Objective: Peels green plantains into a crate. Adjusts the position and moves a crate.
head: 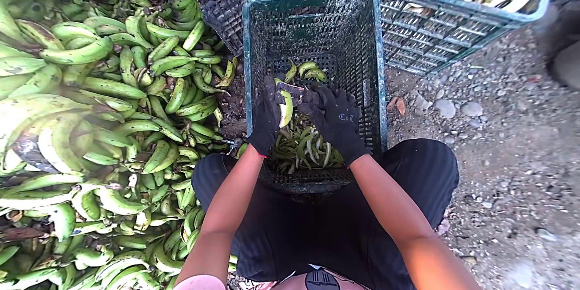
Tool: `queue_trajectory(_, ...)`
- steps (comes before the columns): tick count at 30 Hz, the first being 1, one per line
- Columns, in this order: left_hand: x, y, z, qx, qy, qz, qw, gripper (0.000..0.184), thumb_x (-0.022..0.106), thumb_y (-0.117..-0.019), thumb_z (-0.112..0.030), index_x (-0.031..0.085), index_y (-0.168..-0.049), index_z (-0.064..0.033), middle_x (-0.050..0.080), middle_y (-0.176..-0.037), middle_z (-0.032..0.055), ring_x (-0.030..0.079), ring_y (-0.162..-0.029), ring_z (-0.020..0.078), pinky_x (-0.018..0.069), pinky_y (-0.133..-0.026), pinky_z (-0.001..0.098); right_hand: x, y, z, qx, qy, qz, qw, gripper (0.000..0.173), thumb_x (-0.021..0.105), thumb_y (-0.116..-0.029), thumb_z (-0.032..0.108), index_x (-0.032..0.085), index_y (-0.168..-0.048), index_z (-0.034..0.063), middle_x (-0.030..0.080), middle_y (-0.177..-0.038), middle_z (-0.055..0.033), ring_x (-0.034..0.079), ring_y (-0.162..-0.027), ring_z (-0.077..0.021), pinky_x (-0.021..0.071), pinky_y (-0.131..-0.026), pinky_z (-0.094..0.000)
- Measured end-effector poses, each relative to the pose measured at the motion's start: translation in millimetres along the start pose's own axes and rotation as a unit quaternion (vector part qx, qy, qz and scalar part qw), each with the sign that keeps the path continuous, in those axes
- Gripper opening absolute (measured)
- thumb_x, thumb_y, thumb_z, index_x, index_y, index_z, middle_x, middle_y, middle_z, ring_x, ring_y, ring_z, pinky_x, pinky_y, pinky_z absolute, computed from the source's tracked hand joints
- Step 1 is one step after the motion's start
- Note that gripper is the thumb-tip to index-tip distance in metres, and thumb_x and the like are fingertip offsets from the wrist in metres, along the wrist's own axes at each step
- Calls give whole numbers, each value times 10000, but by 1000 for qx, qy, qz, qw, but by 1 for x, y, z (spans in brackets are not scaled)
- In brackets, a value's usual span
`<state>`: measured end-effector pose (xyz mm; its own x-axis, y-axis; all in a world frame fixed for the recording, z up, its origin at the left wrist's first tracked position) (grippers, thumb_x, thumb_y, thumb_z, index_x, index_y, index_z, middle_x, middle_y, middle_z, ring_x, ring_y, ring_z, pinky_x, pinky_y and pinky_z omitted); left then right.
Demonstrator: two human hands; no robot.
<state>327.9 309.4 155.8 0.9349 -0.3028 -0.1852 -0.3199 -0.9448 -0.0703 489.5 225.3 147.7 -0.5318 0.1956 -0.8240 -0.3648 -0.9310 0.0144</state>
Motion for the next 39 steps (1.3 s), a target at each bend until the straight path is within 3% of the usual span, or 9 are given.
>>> queue_trajectory(8, 13, 16, -12, 49, -192, 180, 963, 519, 281, -1096, -279, 510, -1388, 85, 632, -1259, 223, 626, -1170, 197, 486, -1051, 362, 7, -7, -13, -36, -164, 96, 981, 648, 305, -1033, 640, 626, -1386, 202, 690, -1204, -126, 637, -1144, -318, 461, -927, -636)
queue_trajectory(12, 30, 29, -20, 43, -291, 245, 924, 544, 300, -1103, -341, 610, -1248, 82, 682, -1092, 264, 677, -1056, 350, 515, -969, 544, 7, -13, -22, -13, -156, 105, 982, 580, 324, -1058, 580, 653, -1315, 178, 699, -1129, -131, 654, -1080, -329, 466, -872, -649)
queue_trajectory(15, 32, 28, -22, 30, -171, 199, 965, 614, 242, -1096, -415, 560, -1378, 28, 703, -1078, 200, 706, -943, 265, 574, -876, 486, 6, -18, -30, 29, -194, 87, 977, 607, 358, -1036, 636, 627, -1346, 189, 689, -1173, -137, 644, -1115, -322, 470, -900, -642)
queue_trajectory(17, 28, 17, -14, -42, -4, 158, 987, 695, 98, -1069, -491, 471, -1434, -32, 705, -975, 98, 698, -764, 174, 611, -668, 368, 5, -17, -33, 33, -237, 50, 970, 663, 360, -1004, 672, 607, -1364, 173, 679, -1183, -124, 639, -1112, -283, 487, -918, -590)
queue_trajectory(19, 27, 17, -5, -142, 178, 144, 963, 749, 7, -1048, -576, 475, -1349, -75, 701, -845, 53, 684, -635, 133, 582, -505, 270, 5, -15, -34, 23, -265, 5, 964, 725, 361, -972, 702, 600, -1378, 150, 669, -1206, -124, 628, -1132, -262, 491, -944, -553)
queue_trajectory(22, 22, 15, 6, -234, 300, 78, 922, 596, 180, -1093, -528, 570, -1080, -78, 647, -743, 33, 618, -541, 88, 519, -439, 213, 1, -7, -26, -8, -222, -43, 974, 775, 333, -972, 711, 585, -1422, 132, 627, -1309, -190, 581, -1233, -353, 452, -980, -621)
queue_trajectory(26, 3, 6, 20, -251, 395, -32, 883, 443, 241, -1097, -446, 543, -964, -150, 607, -720, -11, 607, -596, 65, 539, -532, 219, 5, 10, -10, -116, -62, -115, 985, 823, 362, -923, 764, 641, -1379, 139, 631, -1241, -299, 583, -1149, -525, 447, -852, -705)
queue_trajectory(32, 0, 13, 17, -268, 448, -83, 849, 385, 233, -1101, -428, 487, -988, -163, 578, -737, -2, 608, -612, 86, 545, -548, 234, 16, 19, 17, -162, 5, -138, 977, 814, 435, -869, 816, 673, -1364, 216, 666, -1178, -260, 608, -1104, -500, 429, -879, -687)
queue_trajectory(39, -4, 14, 12, -196, 289, -90, 933, 369, 276, -1117, -379, 520, -1179, -109, 608, -878, 17, 627, -764, 94, 564, -686, 286, 17, 16, 13, -51, -27, 11, 998, 708, 431, -942, 718, 616, -1426, 235, 616, -1321, -254, 552, -1218, -512, 428, -851, -712)
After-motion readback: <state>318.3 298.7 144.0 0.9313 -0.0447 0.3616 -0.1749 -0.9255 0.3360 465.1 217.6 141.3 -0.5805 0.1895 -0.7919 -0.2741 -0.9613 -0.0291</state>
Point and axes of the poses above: each hand's wrist, its own y-axis away from the middle knuckle, its own x-axis out of the palm, z = x × y, the point moved 7 cm from there along -y, towards the middle knuckle
